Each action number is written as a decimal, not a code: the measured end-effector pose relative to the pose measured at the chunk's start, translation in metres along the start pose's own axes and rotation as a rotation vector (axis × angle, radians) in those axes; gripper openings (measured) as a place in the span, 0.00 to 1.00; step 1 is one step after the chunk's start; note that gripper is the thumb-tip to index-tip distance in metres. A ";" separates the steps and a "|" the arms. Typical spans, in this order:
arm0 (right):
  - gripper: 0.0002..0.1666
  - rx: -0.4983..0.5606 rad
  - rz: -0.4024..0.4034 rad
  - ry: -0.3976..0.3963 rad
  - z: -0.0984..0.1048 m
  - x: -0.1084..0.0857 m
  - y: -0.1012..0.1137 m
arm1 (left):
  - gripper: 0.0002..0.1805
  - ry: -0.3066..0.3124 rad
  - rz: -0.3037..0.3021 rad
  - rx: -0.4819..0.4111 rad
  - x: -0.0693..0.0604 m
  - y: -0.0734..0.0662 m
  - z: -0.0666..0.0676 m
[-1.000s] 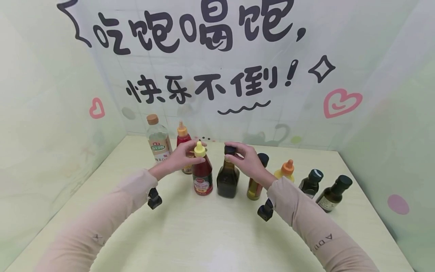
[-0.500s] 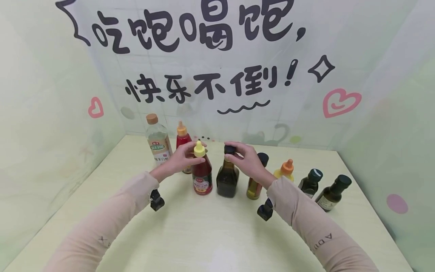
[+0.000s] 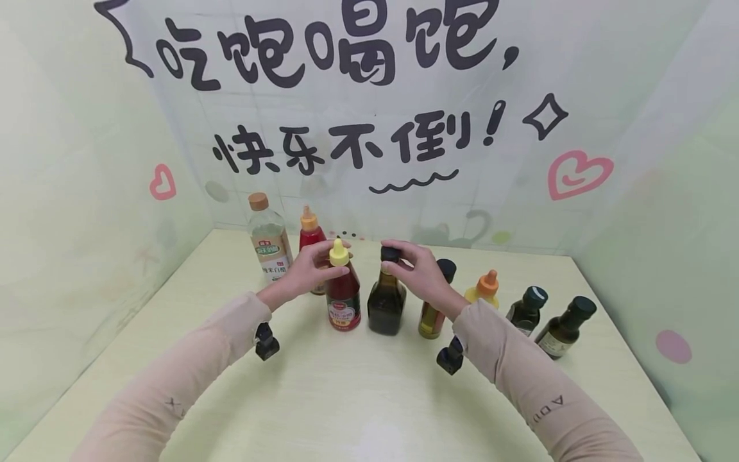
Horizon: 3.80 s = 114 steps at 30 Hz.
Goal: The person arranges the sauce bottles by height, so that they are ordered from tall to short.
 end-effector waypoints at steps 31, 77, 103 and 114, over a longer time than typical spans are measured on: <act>0.25 0.022 0.018 -0.005 0.000 0.001 -0.001 | 0.25 -0.180 0.130 -0.030 -0.011 -0.015 0.005; 0.24 0.012 0.034 -0.018 -0.002 0.001 0.001 | 0.26 -0.359 0.141 0.117 0.047 0.006 -0.003; 0.25 0.007 0.025 -0.015 0.000 0.003 -0.003 | 0.28 -0.298 0.233 0.165 0.060 0.008 -0.005; 0.25 0.006 0.001 -0.033 0.000 0.002 -0.002 | 0.27 -0.267 0.191 0.129 0.062 0.010 -0.004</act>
Point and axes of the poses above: each hand's wrist, its own x-axis towards the middle knuckle, its own z-axis out of the back of the hand, y = z × x, the point moved 5 cm from there along x, towards the middle knuckle, and after that the axes turned 13 degrees about x, right-handed, at the moved point
